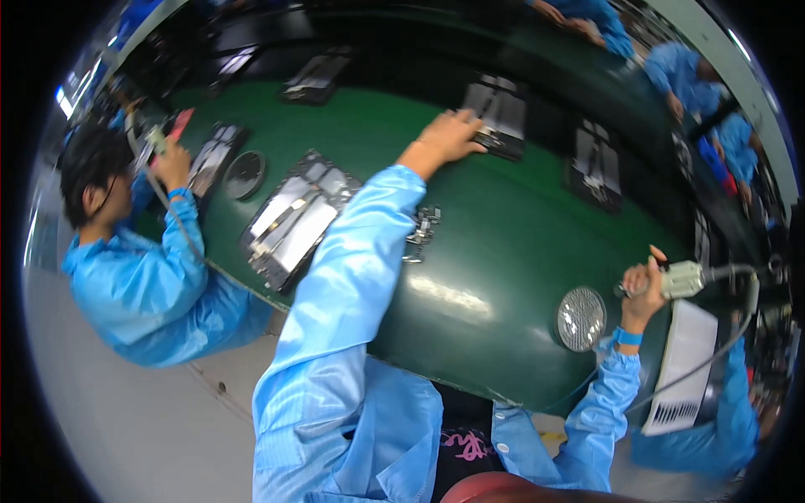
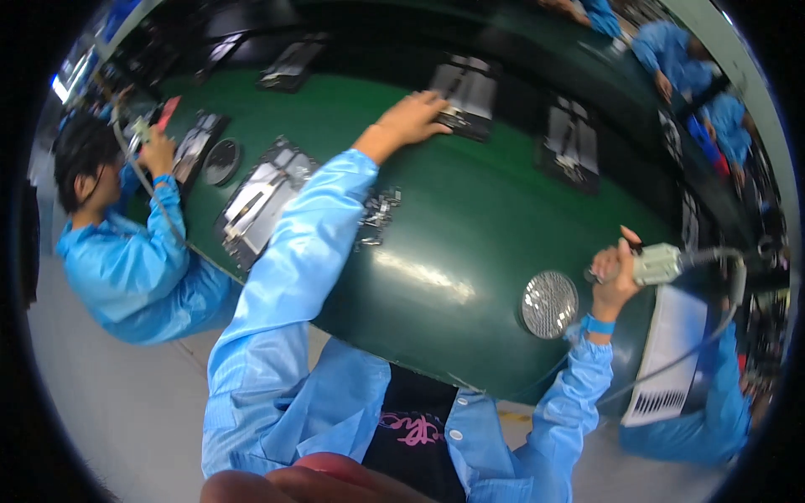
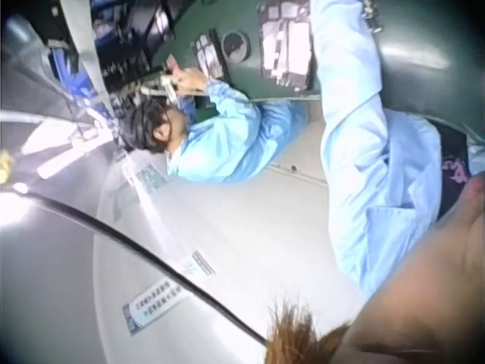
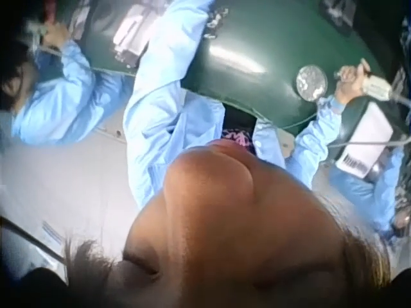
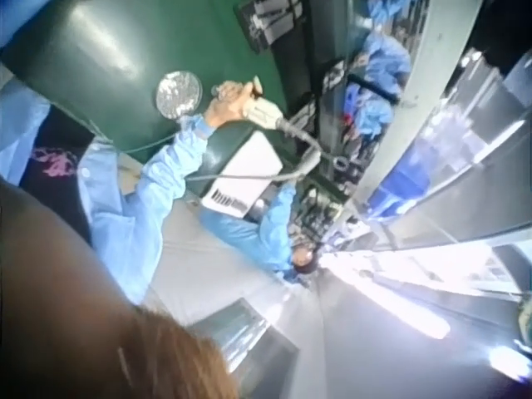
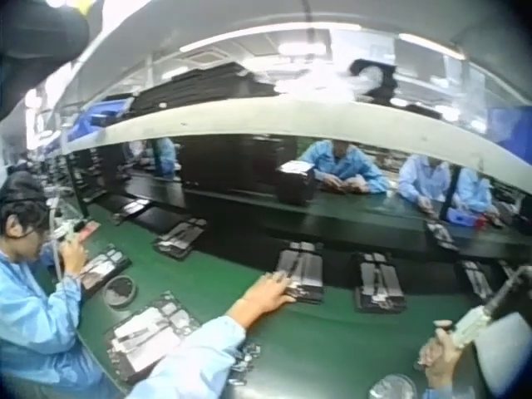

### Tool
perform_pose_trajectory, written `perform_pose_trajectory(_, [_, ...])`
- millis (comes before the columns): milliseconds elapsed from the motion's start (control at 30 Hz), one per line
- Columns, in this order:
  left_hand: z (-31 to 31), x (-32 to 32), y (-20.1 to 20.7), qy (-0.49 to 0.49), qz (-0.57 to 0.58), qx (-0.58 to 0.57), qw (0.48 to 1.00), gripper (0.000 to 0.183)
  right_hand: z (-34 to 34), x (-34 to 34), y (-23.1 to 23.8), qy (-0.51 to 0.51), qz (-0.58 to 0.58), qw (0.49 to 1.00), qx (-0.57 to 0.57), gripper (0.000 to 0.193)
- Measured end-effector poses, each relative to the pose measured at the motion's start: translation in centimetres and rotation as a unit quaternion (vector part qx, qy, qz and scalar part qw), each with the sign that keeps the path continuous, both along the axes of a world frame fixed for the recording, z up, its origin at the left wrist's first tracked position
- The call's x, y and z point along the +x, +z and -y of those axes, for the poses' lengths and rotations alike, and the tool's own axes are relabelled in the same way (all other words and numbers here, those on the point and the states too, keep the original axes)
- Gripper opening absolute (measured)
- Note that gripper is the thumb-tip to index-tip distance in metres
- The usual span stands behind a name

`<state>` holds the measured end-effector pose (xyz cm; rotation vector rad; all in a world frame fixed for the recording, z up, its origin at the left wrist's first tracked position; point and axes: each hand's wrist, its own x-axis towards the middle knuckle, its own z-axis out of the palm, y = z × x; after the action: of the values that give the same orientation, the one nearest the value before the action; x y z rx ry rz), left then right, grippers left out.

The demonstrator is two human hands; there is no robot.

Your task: The person secures screws into electronic device chassis using a power screwdriver.

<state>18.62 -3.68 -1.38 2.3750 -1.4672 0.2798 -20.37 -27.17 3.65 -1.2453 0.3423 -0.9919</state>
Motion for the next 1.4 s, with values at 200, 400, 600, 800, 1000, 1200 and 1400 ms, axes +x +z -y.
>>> perform_pose_trajectory(200, [3.7,-3.2,2.5,0.027,0.139,-0.225,0.964,0.050,-2.5,0.3,0.5,0.011,0.016,1.000,-0.001,0.024])
perform_pose_trajectory(400, [14.7,-9.1,3.2,0.109,-0.203,-0.180,0.956,0.071,-2.5,-1.0,0.3,0.008,-0.009,1.000,-0.014,0.022])
perform_pose_trajectory(600, [21.3,-14.0,3.5,0.268,-0.357,0.057,0.893,0.105,-1.9,-2.1,-0.2,-0.010,-0.027,0.999,-0.015,0.022])
perform_pose_trajectory(800, [26.4,-11.3,1.8,0.155,-0.355,0.133,0.912,0.086,-0.8,-3.9,-0.3,-0.035,-0.122,0.989,-0.074,0.015])
perform_pose_trajectory(1000, [23.5,-2.0,-2.5,0.156,-0.340,-0.156,0.914,0.057,-1.7,-0.8,0.4,-0.084,0.003,0.980,-0.179,0.015])
perform_pose_trajectory(1200, [18.5,-6.6,-0.3,0.026,-0.393,-0.272,0.878,0.073,-1.9,-3.7,0.3,-0.011,-0.049,0.996,-0.076,0.015])
perform_pose_trajectory(1400, [2.7,-15.8,3.7,0.041,-0.362,-0.332,0.870,0.059,-3.2,-3.5,1.6,0.003,-0.030,0.996,-0.089,0.013])
